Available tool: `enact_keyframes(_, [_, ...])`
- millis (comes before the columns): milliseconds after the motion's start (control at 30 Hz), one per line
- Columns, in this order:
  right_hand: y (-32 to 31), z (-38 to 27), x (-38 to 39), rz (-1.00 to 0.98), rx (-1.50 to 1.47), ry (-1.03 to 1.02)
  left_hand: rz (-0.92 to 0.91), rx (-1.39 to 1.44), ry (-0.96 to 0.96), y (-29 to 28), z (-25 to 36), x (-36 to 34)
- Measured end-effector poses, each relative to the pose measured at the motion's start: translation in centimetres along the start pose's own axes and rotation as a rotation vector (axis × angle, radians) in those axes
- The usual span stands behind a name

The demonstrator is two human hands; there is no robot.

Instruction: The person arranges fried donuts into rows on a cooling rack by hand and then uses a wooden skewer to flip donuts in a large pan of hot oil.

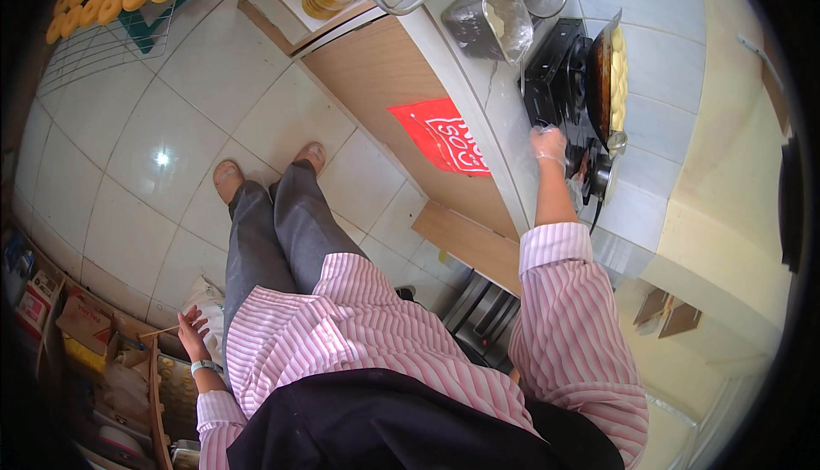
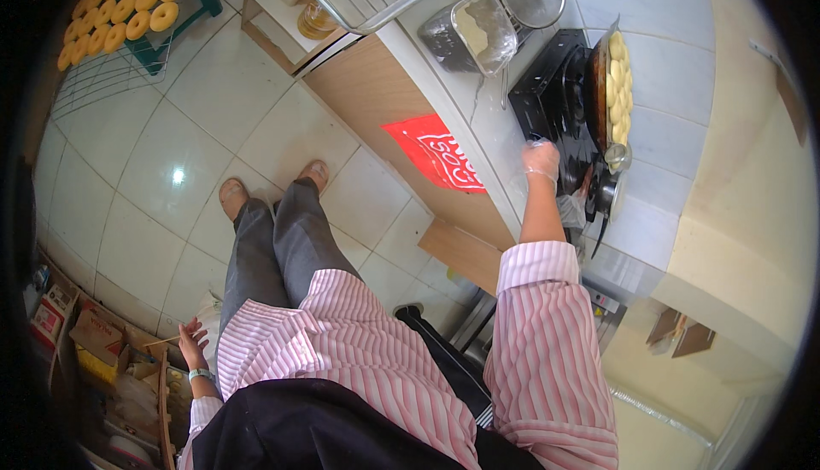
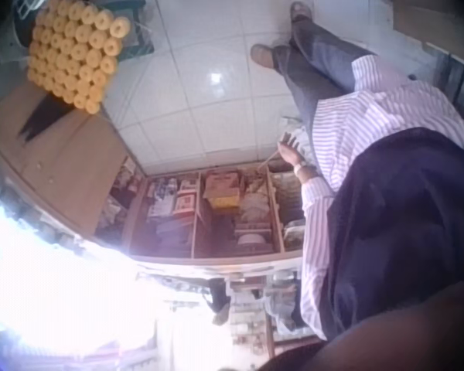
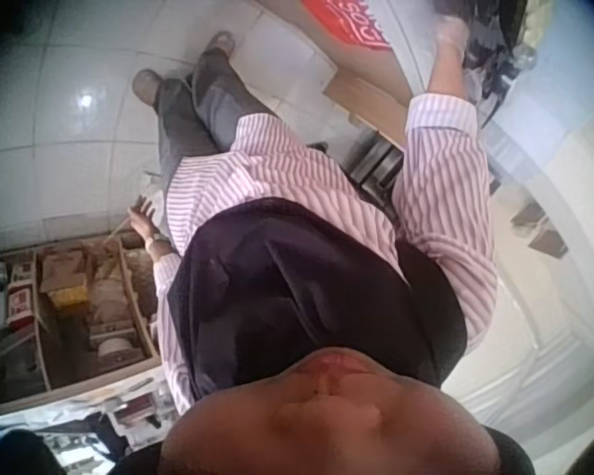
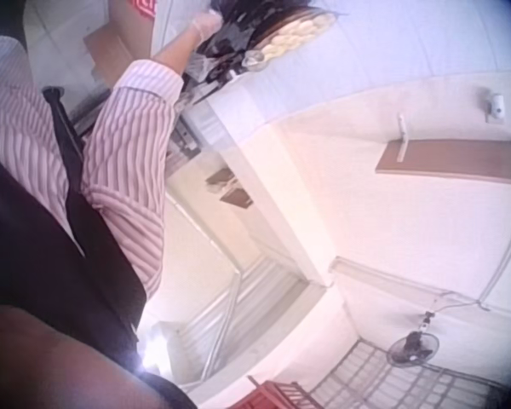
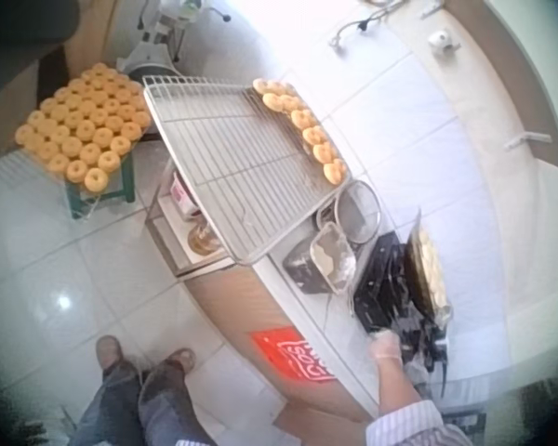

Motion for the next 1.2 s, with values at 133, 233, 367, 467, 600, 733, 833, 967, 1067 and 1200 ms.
enact_keyframes(133, [0.1,0.0,0.0,0.007,-0.006,-0.026,0.008,-0.022,-0.019,-0.4,-0.7,-0.2])
enact_keyframes(233, [-0.1,-0.1,0.1,0.014,-0.032,-0.029,-0.003,-0.021,-0.004,-0.4,-0.7,-0.5])
enact_keyframes(367, [-1.1,-0.5,0.6,0.032,-0.028,-0.019,-0.010,-0.011,0.017,-0.2,-0.3,-0.7])
enact_keyframes(467, [-1.8,-1.3,0.9,-0.005,0.003,-0.062,-0.012,-0.029,0.048,0.0,0.8,-0.6])
enact_keyframes(600, [-1.4,-1.1,1.0,-0.091,0.078,-0.082,-0.038,-0.088,0.142,1.6,5.5,0.2])
enact_keyframes(733, [-1.0,-1.7,0.2,-0.050,0.071,-0.216,-0.001,-0.693,0.922,6.7,17.7,6.4])
enact_keyframes(833, [-1.3,-1.2,0.5,-0.106,0.001,-0.130,0.080,-0.881,1.280,11.5,25.8,13.6])
enact_keyframes(967, [-4.4,-5.9,4.5,-0.186,-0.116,-0.263,0.066,-0.939,1.747,16.5,32.8,25.5])
enact_keyframes(1067, [-8.0,-12.0,11.7,-0.306,-0.586,-0.408,0.048,-0.981,1.992,18.2,35.3,32.5])
enact_keyframes(1200, [-13.6,-19.7,19.5,-0.478,-1.148,-0.500,0.076,-0.833,2.153,18.3,37.9,38.3])
Point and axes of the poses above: each hand's wrist, its own x-axis away from the middle knuckle, its own y-axis out of the palm, z = x × y, the point moved 9 cm from there along -x, towards the middle knuckle, and after that the axes turned 12 degrees about z, right-handed, at the moved point
